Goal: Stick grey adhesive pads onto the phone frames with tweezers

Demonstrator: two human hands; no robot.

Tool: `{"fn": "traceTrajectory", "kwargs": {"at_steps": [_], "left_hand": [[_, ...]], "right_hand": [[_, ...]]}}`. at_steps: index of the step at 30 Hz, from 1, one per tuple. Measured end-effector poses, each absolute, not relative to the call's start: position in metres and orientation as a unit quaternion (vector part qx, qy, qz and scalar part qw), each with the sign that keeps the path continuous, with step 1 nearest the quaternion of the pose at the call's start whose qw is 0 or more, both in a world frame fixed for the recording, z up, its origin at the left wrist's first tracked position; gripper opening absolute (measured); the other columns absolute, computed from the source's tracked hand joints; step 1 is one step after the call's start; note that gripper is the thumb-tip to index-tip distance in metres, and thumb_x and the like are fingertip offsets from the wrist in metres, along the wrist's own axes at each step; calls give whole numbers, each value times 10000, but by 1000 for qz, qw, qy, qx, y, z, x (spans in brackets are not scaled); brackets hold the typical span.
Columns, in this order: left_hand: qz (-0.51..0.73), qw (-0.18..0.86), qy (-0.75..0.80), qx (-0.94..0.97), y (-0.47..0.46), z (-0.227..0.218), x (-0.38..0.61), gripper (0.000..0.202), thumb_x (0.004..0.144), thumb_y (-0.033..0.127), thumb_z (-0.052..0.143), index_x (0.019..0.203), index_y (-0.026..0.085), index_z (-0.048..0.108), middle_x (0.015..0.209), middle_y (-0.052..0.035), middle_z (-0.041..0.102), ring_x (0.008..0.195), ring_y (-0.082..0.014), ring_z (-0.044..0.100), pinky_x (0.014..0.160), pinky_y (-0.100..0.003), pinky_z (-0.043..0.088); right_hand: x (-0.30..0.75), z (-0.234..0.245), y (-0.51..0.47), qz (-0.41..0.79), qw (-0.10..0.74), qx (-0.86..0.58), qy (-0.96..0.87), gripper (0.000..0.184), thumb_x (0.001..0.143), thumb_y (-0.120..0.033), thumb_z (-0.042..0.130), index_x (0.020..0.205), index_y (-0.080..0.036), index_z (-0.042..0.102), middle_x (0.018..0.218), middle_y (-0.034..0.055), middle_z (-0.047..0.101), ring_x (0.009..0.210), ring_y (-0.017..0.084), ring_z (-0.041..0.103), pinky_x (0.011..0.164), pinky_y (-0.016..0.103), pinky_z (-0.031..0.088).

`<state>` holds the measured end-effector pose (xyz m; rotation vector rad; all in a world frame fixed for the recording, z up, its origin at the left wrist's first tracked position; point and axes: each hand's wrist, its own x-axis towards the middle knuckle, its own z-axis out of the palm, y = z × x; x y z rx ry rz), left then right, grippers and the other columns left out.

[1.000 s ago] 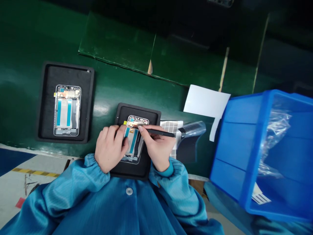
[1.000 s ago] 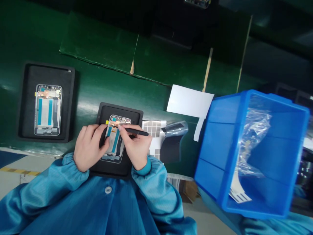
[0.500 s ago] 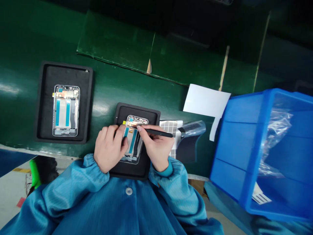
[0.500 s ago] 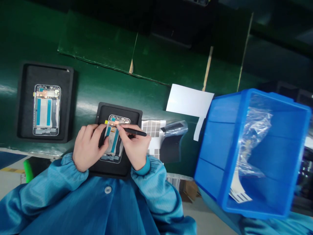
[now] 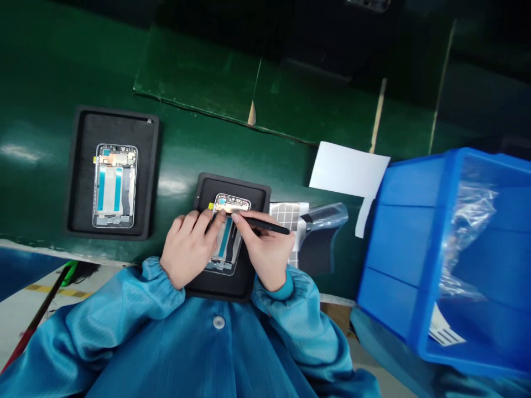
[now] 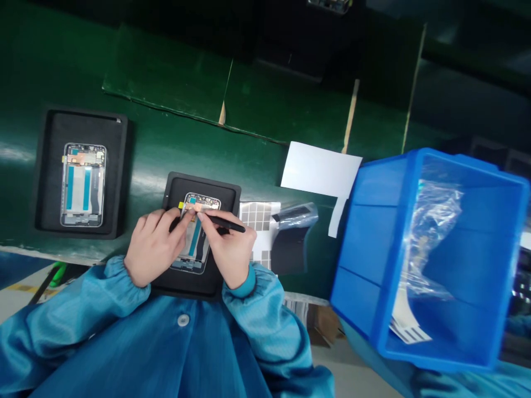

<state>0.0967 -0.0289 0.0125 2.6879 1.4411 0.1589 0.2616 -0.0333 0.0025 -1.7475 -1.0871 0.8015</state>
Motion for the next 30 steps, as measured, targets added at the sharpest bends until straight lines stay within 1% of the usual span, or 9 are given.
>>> {"fn": "traceTrajectory", "kwargs": {"at_steps": [3, 6, 8, 10, 13, 17, 21, 26, 30], "left_hand": [[23, 18, 447, 894, -30, 13, 98, 495, 943, 193, 496, 1436, 174, 530, 1230, -135, 659, 1053, -303, 573, 811, -445, 439], [8, 21, 434, 900, -25, 19, 96, 486, 937, 181, 491, 1420, 189, 542, 1257, -133, 654, 1056, -304, 577, 801, -446, 443], [30, 19, 467, 883, -18, 27, 91, 462, 943, 236, 513, 1401, 190, 554, 1252, -130, 654, 1004, -301, 584, 760, -435, 444], [83, 5, 527, 846, -13, 35, 89, 462, 941, 294, 539, 1377, 143, 563, 1216, -154, 656, 960, -301, 585, 736, -428, 449], [140, 18, 537, 832, -15, 44, 100, 387, 936, 277, 555, 1282, 116, 620, 1141, -151, 674, 948, -290, 594, 755, -415, 465], [134, 87, 387, 908, -32, 39, 147, 259, 937, 206, 566, 1159, 140, 683, 1156, -103, 704, 1063, -263, 620, 886, -406, 478], [76, 108, 336, 933, -39, 26, 189, 368, 934, 255, 604, 1267, 103, 641, 1336, -122, 653, 1280, -296, 548, 1057, -461, 418], [16, 112, 351, 930, -36, 17, 198, 434, 938, 317, 607, 1322, 117, 618, 1396, -129, 620, 1350, -314, 494, 1083, -521, 387], [13, 102, 359, 928, -38, 17, 197, 434, 940, 330, 607, 1318, 118, 622, 1399, -116, 621, 1345, -313, 495, 1077, -523, 385]], "right_hand": [[272, 11, -44, 273, 484, -721, -414, 127, 771, -278, 834, 875, -222, 787, 833, 25, 800, 736, 209, 764, 697, 349, 643], [295, 17, -62, 214, 521, -725, -396, 135, 736, -250, 860, 843, -216, 785, 801, 30, 793, 718, 225, 764, 676, 367, 640], [316, 15, -76, 200, 547, -717, -382, 149, 719, -215, 869, 839, -212, 781, 805, 33, 793, 727, 224, 767, 665, 351, 632], [338, 9, -90, 213, 562, -707, -374, 162, 708, -192, 874, 835, -211, 777, 819, 33, 794, 740, 217, 770, 652, 326, 625], [364, -2, -109, 265, 545, -697, -384, 152, 718, -191, 867, 836, -219, 776, 845, 31, 793, 760, 209, 770, 657, 311, 624], [385, -9, -119, 304, 490, -687, -442, 126, 758, -198, 841, 861, -238, 780, 866, 29, 792, 792, 202, 761, 723, 326, 626], [390, -12, -112, 309, 464, -649, -517, 142, 775, -181, 830, 889, -245, 775, 882, 25, 793, 813, 197, 752, 774, 338, 621], [386, -17, -100, 326, 456, -617, -552, 97, 810, -210, 806, 897, -232, 771, 871, 34, 795, 801, 204, 755, 758, 347, 629], [385, -21, -99, 330, 454, -616, -553, 99, 811, -223, 809, 904, -228, 775, 876, 36, 795, 799, 202, 755, 760, 345, 627]]}}
